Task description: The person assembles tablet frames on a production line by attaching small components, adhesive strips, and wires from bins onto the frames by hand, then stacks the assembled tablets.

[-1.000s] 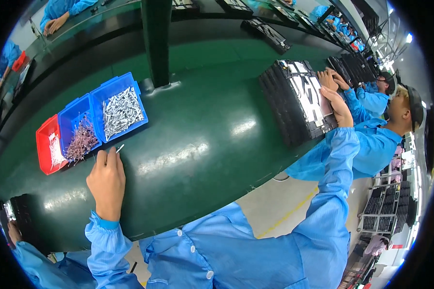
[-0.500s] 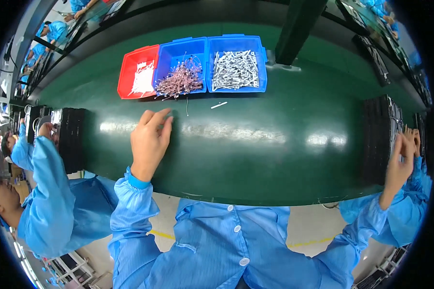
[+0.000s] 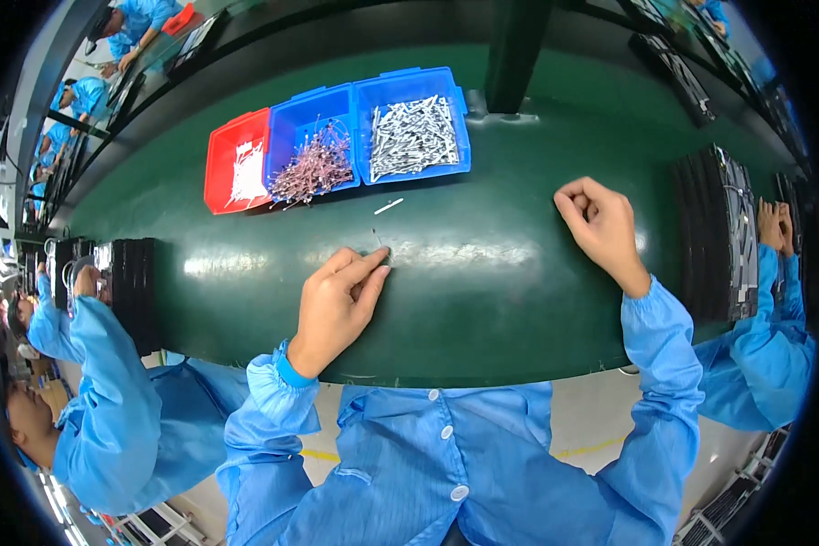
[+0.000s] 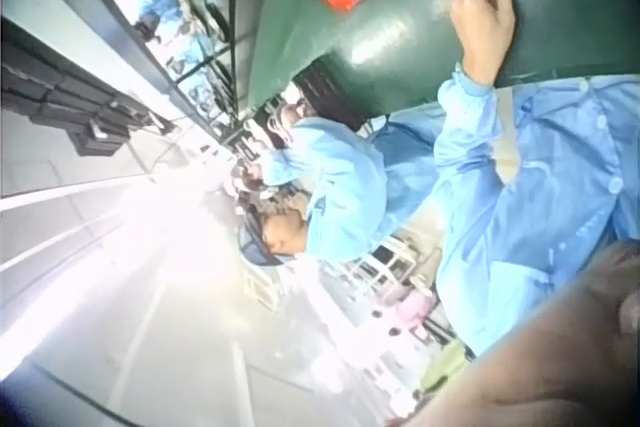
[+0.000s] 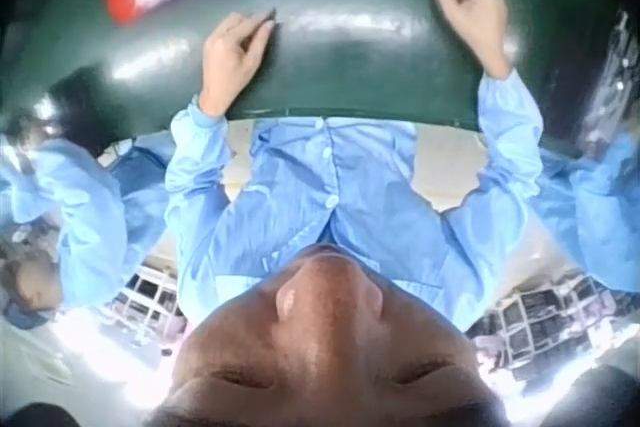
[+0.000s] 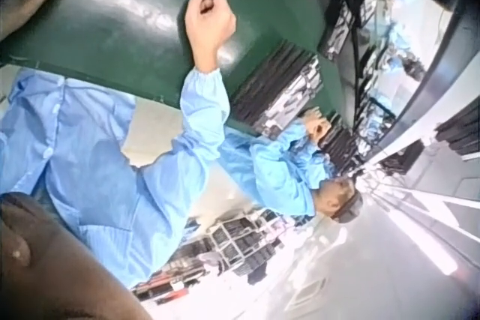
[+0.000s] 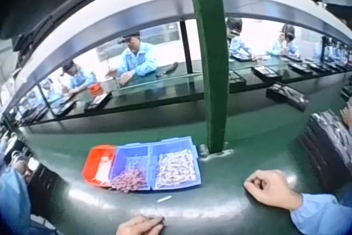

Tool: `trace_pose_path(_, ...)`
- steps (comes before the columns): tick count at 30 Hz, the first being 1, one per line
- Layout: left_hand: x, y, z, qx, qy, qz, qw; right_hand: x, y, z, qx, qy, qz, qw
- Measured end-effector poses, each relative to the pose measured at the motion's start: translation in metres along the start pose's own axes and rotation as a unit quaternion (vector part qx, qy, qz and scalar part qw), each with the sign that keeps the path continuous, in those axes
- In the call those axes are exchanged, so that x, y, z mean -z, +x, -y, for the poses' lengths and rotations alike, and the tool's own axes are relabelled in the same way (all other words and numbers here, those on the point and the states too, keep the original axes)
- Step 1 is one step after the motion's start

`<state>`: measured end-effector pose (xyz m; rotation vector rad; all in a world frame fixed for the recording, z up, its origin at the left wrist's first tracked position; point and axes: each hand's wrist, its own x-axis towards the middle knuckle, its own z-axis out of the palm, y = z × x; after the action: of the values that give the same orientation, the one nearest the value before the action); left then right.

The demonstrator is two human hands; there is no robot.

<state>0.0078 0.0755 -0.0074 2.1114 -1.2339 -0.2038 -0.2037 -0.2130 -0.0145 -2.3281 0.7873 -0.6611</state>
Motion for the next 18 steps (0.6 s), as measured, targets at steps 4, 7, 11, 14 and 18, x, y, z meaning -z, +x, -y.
trace_pose_path(4,-0.005,0.01,0.009,0.066,-0.124,-0.041,0.989,-0.001,0.019,-0.037,-0.049,0.122,0.001,0.991)
trace_pose_path(7,-0.005,0.017,0.007,0.076,-0.097,-0.058,0.991,0.01,0.031,-0.04,-0.139,0.222,0.031,0.965)
trace_pose_path(11,-0.009,0.022,0.007,0.042,-0.046,-0.077,0.995,0.018,0.037,-0.034,-0.169,0.216,0.027,0.961)
trace_pose_path(14,-0.014,0.027,0.008,0.004,-0.038,-0.084,0.996,0.023,0.038,-0.034,-0.174,0.219,0.029,0.96)
trace_pose_path(18,-0.014,0.033,0.009,-0.023,-0.016,-0.045,0.999,0.02,0.05,-0.048,-0.194,0.211,-0.018,0.958)
